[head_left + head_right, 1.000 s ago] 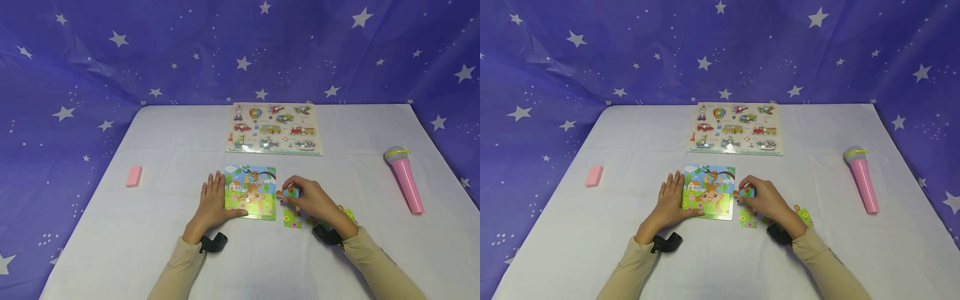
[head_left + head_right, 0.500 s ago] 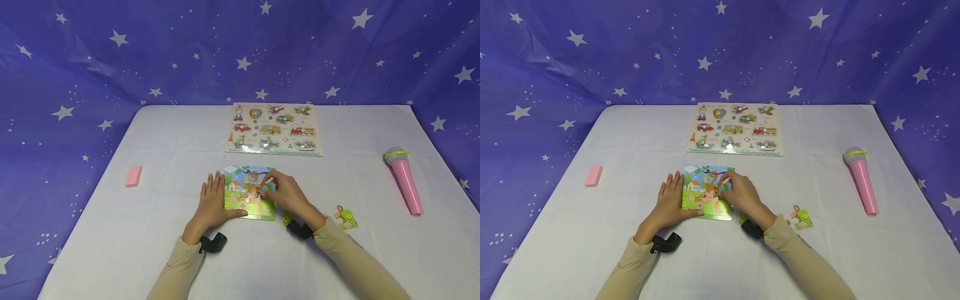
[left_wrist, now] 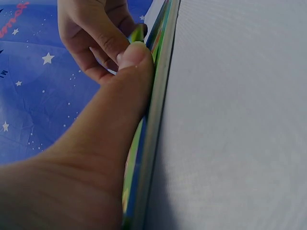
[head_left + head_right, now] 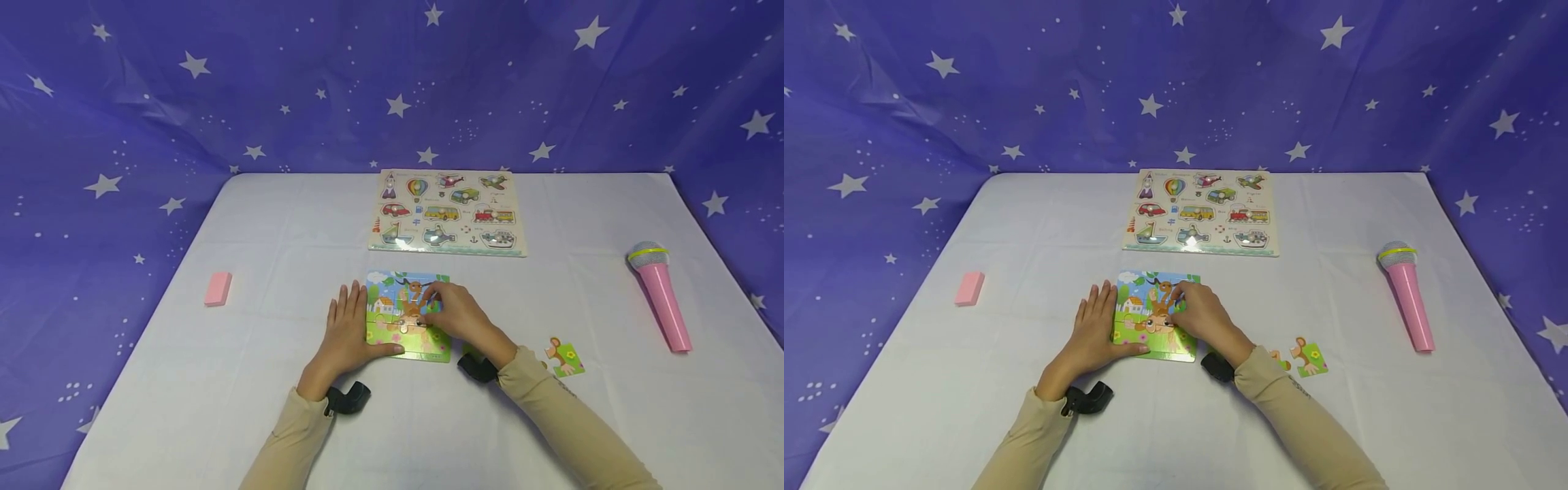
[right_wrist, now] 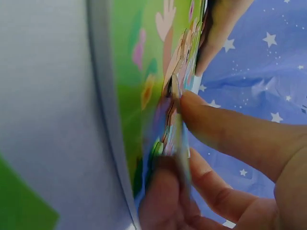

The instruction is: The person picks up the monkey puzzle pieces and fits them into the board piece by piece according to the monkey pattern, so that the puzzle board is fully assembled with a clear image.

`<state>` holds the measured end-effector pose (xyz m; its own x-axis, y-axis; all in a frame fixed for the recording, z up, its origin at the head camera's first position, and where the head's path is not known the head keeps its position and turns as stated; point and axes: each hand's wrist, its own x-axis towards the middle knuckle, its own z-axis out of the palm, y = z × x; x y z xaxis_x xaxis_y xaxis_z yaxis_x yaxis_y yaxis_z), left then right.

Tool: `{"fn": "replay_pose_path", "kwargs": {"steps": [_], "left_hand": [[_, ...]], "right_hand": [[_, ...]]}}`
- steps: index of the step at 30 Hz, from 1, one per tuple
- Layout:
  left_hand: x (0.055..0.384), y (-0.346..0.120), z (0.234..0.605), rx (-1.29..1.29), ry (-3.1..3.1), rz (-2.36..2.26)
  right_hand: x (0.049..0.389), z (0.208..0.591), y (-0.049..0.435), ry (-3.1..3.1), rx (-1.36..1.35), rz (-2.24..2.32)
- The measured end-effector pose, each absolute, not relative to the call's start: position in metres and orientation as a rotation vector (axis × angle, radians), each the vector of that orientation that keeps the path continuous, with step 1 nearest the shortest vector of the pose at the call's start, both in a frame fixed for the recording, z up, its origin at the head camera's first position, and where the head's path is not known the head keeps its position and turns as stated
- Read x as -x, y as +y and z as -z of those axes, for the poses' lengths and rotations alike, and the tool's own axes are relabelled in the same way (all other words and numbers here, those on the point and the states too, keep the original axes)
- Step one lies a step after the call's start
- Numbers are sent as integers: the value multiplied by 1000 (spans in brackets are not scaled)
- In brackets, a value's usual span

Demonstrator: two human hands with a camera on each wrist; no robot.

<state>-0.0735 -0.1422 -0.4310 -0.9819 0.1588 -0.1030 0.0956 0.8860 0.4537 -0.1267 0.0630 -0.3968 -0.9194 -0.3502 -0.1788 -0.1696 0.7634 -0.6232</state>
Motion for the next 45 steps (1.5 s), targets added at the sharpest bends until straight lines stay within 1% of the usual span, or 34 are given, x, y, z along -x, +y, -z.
{"fn": "replay_pose_path", "kwargs": {"steps": [9, 20, 24, 33, 39, 45], "left_hand": [[74, -143, 430, -192, 2923, -678], [75, -142, 431, -202, 2915, -673], [74, -142, 431, -200, 2922, -670], [74, -140, 430, -207, 2922, -678], [74, -141, 430, -199, 2920, -671], [74, -142, 430, -186, 2883, -663]], "right_hand": [[127, 396, 61, 2740, 424, 769], [121, 396, 71, 2779, 506, 827], [116, 393, 76, 2781, 592, 802], [94, 395, 87, 2802, 888, 667], [81, 403, 96, 2789, 1012, 557], [77, 404, 100, 2770, 1093, 510]]}}
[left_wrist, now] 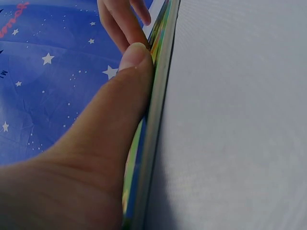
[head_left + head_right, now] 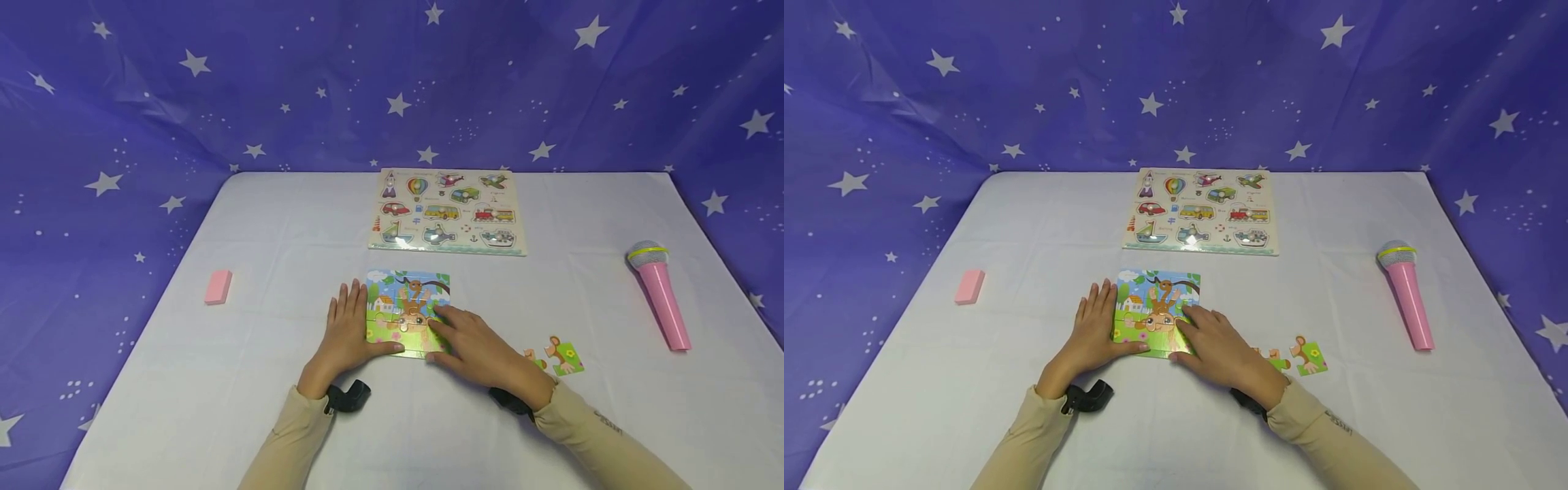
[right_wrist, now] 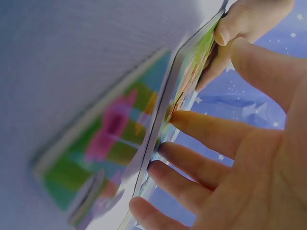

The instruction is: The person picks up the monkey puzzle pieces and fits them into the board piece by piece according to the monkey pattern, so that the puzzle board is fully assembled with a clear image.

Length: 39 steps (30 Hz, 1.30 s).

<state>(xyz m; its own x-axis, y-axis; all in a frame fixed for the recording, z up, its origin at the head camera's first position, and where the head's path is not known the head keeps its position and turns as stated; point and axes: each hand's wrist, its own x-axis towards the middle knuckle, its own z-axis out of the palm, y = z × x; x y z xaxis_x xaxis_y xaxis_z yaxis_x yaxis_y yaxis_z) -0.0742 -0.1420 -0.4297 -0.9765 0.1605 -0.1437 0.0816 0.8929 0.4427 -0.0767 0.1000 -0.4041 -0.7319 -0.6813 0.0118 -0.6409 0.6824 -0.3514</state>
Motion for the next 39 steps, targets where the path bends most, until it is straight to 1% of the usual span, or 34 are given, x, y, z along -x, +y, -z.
{"fn": "replay_pose_path", "kwargs": {"steps": [16, 24, 31, 39], "left_hand": [[73, -141, 430, -171, 2898, -668], [74, -142, 430, -175, 2873, -654], [74, -141, 431, -173, 2890, -665], [73, -141, 430, -187, 2925, -682]], "right_hand": [[74, 404, 98, 2733, 1077, 425], [76, 402, 103, 2750, 1077, 515], [74, 400, 114, 2824, 1040, 599], [72, 401, 137, 2908, 995, 585]]}}
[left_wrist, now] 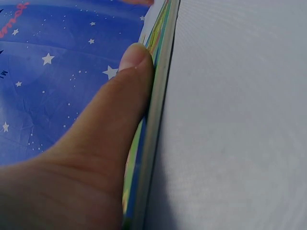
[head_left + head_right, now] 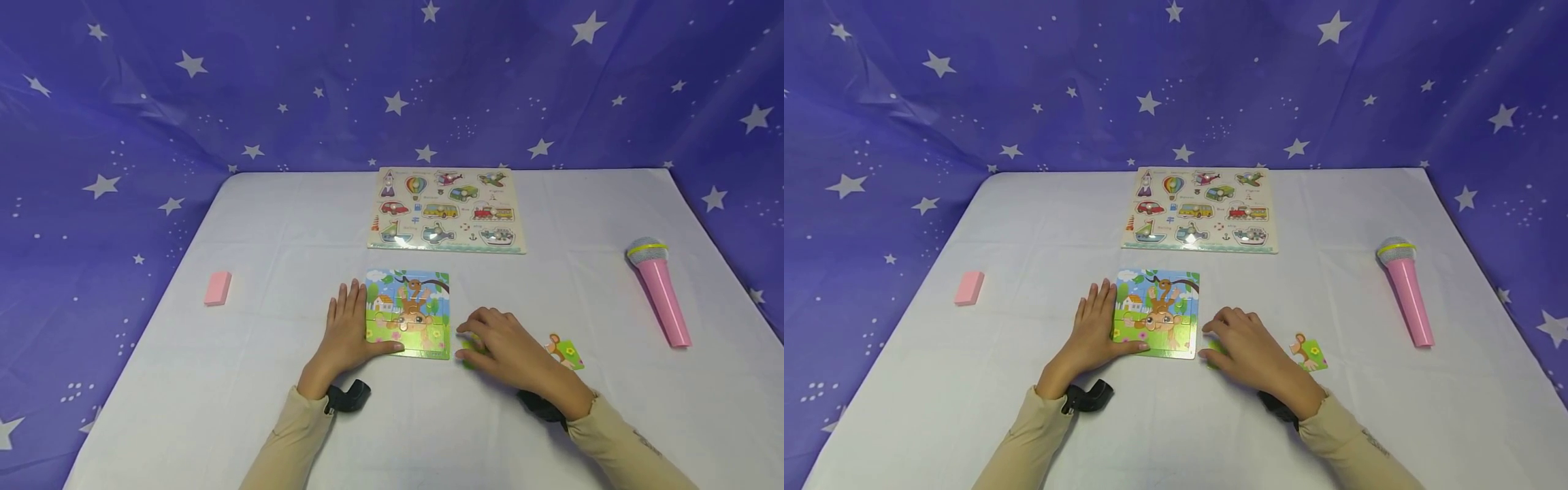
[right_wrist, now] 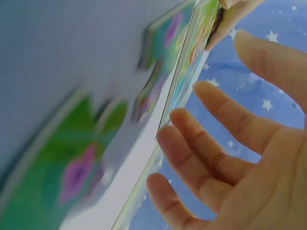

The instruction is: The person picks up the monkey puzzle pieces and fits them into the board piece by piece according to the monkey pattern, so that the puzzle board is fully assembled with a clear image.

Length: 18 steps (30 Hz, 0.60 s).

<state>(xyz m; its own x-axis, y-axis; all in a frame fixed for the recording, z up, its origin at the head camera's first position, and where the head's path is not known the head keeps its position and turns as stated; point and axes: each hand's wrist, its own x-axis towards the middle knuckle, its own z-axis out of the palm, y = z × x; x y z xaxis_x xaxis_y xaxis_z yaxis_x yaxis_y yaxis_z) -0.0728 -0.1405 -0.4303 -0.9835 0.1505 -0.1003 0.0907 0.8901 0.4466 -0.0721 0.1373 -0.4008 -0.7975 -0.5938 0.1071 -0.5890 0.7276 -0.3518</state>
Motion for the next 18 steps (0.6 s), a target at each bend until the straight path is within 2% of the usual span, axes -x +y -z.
{"fn": "replay_pose_path", "kwargs": {"steps": [10, 18], "left_hand": [[73, -140, 430, -181, 2915, -673], [74, -141, 431, -173, 2914, -666]], "right_hand": [[70, 400, 164, 2923, 840, 540], [68, 405, 167, 2920, 817, 557]]}}
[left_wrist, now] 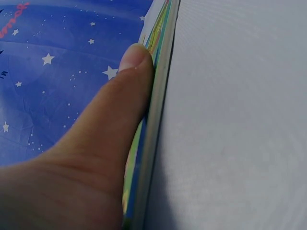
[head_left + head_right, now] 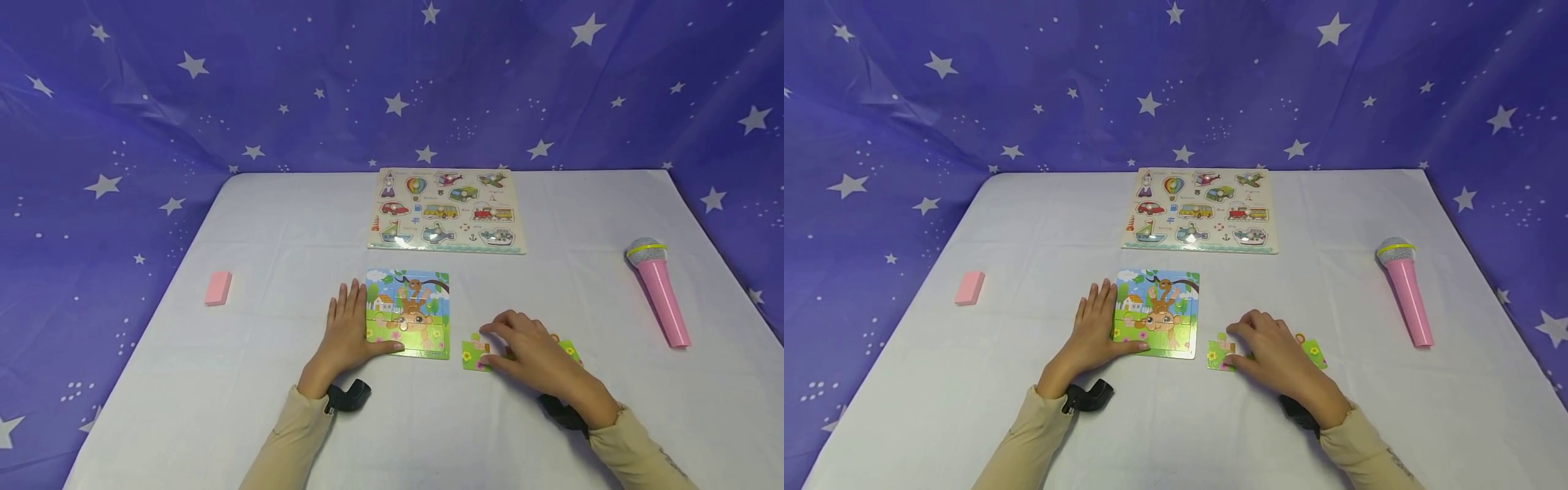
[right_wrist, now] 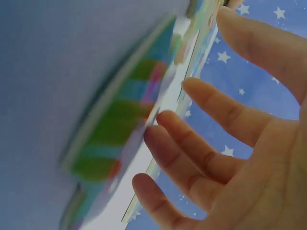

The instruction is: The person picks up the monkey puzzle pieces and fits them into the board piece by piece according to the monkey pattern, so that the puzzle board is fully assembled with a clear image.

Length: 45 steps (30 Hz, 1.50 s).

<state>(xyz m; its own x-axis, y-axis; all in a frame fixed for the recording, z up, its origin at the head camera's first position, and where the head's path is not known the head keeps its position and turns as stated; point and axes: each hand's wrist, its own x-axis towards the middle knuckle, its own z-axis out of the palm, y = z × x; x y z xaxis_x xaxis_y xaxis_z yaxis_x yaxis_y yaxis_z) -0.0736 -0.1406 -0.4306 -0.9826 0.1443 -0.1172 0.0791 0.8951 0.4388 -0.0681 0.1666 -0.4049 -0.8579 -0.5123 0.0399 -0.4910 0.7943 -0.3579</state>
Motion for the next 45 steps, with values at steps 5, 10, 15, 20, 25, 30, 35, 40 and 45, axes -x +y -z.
{"fn": "replay_pose_path", "kwargs": {"steps": [5, 10, 15, 20, 25, 30, 35, 40, 45], "left_hand": [[75, -141, 431, -174, 2902, -652], [75, -141, 431, -167, 2892, -660], [73, -141, 431, -168, 2899, -678], [73, -141, 431, -178, 2913, -687], [73, -141, 431, -167, 2890, -688], [72, -141, 430, -169, 2906, -689], [72, -141, 430, -177, 2915, -700], [72, -140, 429, -181, 2913, -704], [73, -141, 430, -176, 2894, -685]], "right_hand": [[65, 409, 162, 2911, 815, 547], [63, 410, 160, 2918, 797, 509], [62, 409, 157, 2918, 770, 527], [62, 409, 155, 2913, 764, 589], [62, 408, 154, 2873, 796, 708], [62, 406, 152, 2787, 800, 774], [61, 404, 152, 2717, 841, 820], [62, 407, 152, 2709, 912, 877], [64, 410, 154, 2679, 942, 949]]}}
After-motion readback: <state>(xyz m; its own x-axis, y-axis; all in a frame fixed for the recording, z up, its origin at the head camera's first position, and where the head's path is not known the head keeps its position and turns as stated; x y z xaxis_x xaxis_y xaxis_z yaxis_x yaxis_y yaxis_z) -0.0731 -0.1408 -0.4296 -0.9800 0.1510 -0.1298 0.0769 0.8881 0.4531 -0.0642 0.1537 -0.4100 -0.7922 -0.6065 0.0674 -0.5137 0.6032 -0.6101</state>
